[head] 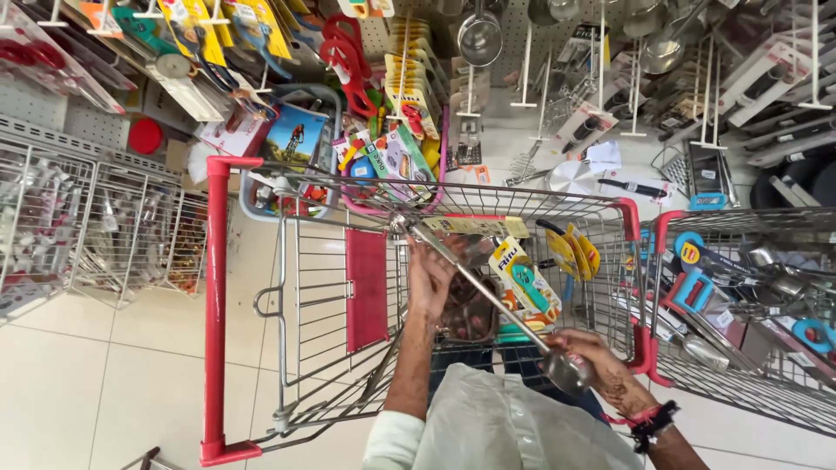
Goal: Selecting and arranging various metal kitchen utensils in a shopping cart and on store shelves.
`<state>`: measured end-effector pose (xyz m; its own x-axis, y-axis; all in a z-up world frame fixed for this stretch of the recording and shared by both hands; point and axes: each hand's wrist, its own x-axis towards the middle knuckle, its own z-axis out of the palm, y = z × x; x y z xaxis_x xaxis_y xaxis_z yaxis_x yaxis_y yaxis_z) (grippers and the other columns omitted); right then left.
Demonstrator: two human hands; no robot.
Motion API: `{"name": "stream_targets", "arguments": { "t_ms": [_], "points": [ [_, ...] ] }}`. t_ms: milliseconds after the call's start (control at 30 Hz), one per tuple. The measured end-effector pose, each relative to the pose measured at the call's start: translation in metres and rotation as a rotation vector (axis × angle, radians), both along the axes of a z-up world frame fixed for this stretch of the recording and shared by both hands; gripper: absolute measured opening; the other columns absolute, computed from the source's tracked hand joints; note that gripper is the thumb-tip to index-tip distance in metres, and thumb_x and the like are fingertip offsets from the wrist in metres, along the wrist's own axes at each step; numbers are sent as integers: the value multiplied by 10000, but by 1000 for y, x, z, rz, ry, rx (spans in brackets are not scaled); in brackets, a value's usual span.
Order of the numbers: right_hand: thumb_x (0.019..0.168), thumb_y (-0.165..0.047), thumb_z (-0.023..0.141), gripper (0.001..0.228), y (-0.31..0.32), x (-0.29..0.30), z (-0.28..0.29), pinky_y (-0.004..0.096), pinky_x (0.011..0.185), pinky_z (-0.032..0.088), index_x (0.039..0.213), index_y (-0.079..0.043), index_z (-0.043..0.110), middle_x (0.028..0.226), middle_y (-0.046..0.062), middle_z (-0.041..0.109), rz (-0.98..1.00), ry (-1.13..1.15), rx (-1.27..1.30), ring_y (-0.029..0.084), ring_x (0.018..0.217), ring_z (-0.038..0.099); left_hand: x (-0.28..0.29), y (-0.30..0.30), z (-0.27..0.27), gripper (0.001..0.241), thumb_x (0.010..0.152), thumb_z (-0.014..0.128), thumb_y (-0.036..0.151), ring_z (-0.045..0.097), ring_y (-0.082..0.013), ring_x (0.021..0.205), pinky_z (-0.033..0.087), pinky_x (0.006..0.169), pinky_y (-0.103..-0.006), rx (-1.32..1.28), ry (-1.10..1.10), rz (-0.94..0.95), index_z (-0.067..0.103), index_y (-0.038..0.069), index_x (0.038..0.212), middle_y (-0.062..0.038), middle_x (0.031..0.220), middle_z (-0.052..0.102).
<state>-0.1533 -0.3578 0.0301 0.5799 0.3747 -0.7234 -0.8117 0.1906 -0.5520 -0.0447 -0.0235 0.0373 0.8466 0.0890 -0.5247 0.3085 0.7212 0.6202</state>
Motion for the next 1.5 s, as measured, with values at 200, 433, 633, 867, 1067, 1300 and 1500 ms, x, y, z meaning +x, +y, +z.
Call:
{"name": "stream_targets", "arguments": {
  "t_ms": [200,433,633,867,1067,1300,1500],
  "points": [
    [839,-239,793,426,27,9,-70,325,937,575,1206,-42,708,1100,84,780,366,-347,-217,182,1053,727,21,-14,18,398,1064,545,420,434,-96,582,390,518,-269,93,-63,204,477,146,1345,19,765,457],
    [911,-188,752,426,89,60,-77,282,982,528,1292,-37,639,1237,44,707,340,-537,-279,144,1152,667,34,-42,23,495,1039,547,327,374,-78,520,322,449,-261,425,-67,97,432,220,1509,13,722,444],
    [987,-141,641,459,138,164,37,259,999,486,1418,-21,537,1291,48,668,-31,-768,-63,113,1189,615,48,-69,49,533,1084,564,236,664,-221,1061,546,890,-353,816,-346,-49,406,178,1590,-105,1272,671],
    [1006,-93,684,340,137,231,90,298,719,432,1306,66,702,1075,109,732,-213,-789,-117,147,880,555,81,-80,125,621,1037,432,423,634,-385,1228,500,972,-454,1037,-269,-342,274,238,1608,-187,1390,621],
    [933,-98,699,323,130,262,160,227,800,527,1212,57,746,1079,66,777,-352,-840,-83,85,924,664,118,-86,153,671,1035,402,484,528,-371,1366,440,1079,-425,980,-414,-379,187,254,1627,-145,1573,455],
    [919,-131,711,328,115,321,212,217,797,526,1181,55,773,1060,62,795,-421,-894,-180,77,914,666,190,-104,181,669,1034,352,558,647,-265,1241,491,994,-381,825,-669,-236,307,219,1609,-106,1531,577],
    [915,-108,736,298,106,390,241,252,726,523,1136,85,786,967,85,763,-560,-1025,-81,111,833,650,234,-112,267,631,1032,370,561,696,-223,855,536,777,-362,989,-720,-128,564,151,1471,-160,1006,746]
  ]
}}
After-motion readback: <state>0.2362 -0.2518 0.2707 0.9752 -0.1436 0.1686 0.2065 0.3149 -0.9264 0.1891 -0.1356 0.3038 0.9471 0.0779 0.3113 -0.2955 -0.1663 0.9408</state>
